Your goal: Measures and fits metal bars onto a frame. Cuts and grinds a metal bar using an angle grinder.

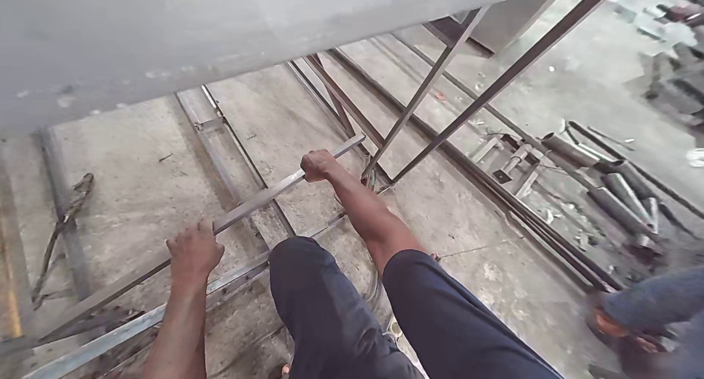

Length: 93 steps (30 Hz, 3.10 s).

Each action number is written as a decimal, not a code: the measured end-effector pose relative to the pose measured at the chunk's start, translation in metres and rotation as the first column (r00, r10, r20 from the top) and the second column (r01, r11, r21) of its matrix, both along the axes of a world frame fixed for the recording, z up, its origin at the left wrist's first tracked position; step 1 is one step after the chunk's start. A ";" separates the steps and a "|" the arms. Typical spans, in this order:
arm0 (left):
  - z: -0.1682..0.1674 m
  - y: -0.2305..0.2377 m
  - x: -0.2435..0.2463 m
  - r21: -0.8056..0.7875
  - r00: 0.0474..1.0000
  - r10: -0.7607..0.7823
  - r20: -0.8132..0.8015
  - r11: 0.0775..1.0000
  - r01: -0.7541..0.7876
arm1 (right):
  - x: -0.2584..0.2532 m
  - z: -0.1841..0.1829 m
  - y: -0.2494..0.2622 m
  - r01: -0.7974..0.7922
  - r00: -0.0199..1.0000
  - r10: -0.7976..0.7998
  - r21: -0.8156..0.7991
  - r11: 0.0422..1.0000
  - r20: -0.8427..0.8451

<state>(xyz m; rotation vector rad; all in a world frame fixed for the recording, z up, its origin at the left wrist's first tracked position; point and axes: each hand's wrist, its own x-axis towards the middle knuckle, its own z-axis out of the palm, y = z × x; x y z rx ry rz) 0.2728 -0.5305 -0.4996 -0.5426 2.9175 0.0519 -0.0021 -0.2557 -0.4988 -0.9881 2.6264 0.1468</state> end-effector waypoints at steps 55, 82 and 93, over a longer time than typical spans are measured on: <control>0.013 0.006 0.002 0.129 0.990 0.056 0.131 0.989 -0.073 | 0.090 -0.008 0.079 0.495 0.733 -0.671 -0.766 0.410 0.114; 0.014 0.008 0.003 0.143 0.991 0.080 0.105 0.985 -0.094 | -0.007 -0.034 0.129 0.334 0.367 0.255 0.130 -0.934 0.894; 0.017 0.010 0.003 0.117 0.990 0.081 0.113 0.989 -0.094 | -0.012 -0.051 0.122 0.273 0.499 0.246 0.118 -0.955 0.831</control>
